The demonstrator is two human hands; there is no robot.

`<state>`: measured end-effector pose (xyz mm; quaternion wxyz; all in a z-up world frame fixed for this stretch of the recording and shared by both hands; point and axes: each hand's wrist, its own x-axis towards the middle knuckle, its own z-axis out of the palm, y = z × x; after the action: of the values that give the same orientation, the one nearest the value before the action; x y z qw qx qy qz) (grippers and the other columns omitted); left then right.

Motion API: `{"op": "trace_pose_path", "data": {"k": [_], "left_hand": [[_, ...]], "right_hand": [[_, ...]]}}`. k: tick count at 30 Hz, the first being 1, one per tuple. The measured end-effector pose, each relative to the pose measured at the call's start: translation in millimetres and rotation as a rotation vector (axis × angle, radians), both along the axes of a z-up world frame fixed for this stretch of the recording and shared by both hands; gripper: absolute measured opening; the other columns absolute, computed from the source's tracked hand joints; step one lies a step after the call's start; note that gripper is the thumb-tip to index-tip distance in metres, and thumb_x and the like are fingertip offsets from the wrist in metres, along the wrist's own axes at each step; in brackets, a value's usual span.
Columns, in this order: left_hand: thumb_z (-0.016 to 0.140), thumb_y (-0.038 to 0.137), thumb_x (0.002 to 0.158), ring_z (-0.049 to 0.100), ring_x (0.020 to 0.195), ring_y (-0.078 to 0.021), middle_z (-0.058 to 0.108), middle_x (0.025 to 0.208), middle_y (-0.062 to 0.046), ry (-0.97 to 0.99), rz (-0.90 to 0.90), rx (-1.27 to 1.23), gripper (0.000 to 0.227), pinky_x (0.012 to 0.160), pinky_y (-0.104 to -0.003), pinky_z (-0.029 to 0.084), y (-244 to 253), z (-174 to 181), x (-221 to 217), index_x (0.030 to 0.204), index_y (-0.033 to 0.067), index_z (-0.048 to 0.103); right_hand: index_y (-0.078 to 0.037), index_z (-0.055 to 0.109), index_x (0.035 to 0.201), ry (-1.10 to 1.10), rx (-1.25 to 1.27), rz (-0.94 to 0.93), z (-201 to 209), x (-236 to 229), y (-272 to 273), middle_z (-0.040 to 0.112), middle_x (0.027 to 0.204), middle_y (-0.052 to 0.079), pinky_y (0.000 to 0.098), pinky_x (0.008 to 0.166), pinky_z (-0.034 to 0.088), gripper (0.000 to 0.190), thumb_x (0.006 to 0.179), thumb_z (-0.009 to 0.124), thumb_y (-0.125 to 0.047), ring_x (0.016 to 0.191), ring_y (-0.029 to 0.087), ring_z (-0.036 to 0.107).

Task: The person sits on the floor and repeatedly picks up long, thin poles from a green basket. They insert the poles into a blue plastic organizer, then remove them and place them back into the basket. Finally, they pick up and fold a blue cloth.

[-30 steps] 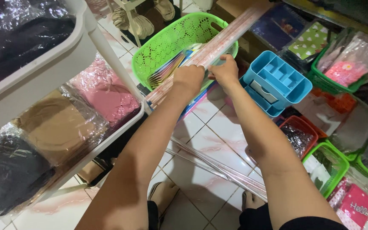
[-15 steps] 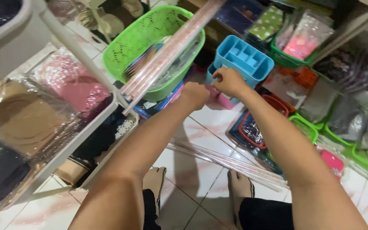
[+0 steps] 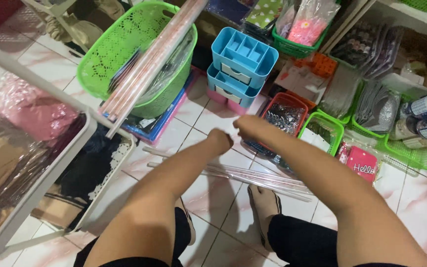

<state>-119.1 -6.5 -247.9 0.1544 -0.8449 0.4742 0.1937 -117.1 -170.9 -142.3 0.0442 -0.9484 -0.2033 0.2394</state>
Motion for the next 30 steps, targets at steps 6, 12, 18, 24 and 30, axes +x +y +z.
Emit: {"op": "trace_pose_path", "data": {"k": [6,12,18,24,30], "left_hand": [[0.066,0.024,0.090,0.074,0.112,-0.0235,0.077,0.120,-0.006,0.389,0.298,0.019,0.029,0.090,-0.044,0.058,28.8,-39.2,-32.2,0.115,0.0133,0.078],[0.051,0.024,0.098,0.062,0.122,-0.0358,0.060,0.140,-0.010,0.351,0.379,-0.041,0.039,0.094,-0.054,0.055,41.5,-45.5,-54.5,0.133,0.0151,0.065],[0.046,0.039,0.105,0.064,0.119,-0.0345,0.065,0.131,-0.012,0.354,0.667,-0.234,0.040,0.097,-0.053,0.051,22.4,-80.0,-40.4,0.127,0.0148,0.067],[0.082,0.024,0.076,0.071,0.105,-0.0314,0.074,0.115,-0.010,0.228,0.092,-0.057,0.037,0.087,-0.047,0.058,-0.1,-16.5,14.9,0.110,0.0120,0.074],[0.072,0.010,0.079,0.079,0.087,-0.0277,0.080,0.097,-0.012,0.395,0.181,-0.057,0.029,0.073,-0.043,0.062,-41.3,90.0,97.8,0.108,0.0090,0.076]], "right_hand": [[-0.006,0.073,0.099,0.107,0.076,0.128,-57.8,-30.3,-22.6,0.074,0.104,0.018,0.0480,0.085,0.056,0.022,0.081,0.075,-0.020,0.102,0.037,0.070],[-0.004,0.072,0.101,0.076,-0.005,0.174,-53.3,-30.6,-19.6,0.072,0.105,0.021,0.0481,0.088,0.056,0.026,0.083,0.076,-0.023,0.104,0.039,0.069],[-0.007,0.072,0.105,0.103,-0.029,0.071,-24.5,-30.5,-11.9,0.072,0.108,0.017,0.0492,0.087,0.057,0.025,0.084,0.073,-0.020,0.104,0.038,0.069],[-0.010,0.074,0.112,0.105,-0.107,-0.037,13.3,-28.6,-15.5,0.073,0.114,0.019,0.0484,0.089,0.058,0.034,0.081,0.074,-0.023,0.107,0.038,0.071],[-0.014,0.059,0.135,0.118,0.115,-0.106,92.4,-8.8,-30.5,0.070,0.123,0.015,0.0434,0.094,0.055,0.076,0.069,0.090,-0.033,0.111,0.033,0.068]]}}
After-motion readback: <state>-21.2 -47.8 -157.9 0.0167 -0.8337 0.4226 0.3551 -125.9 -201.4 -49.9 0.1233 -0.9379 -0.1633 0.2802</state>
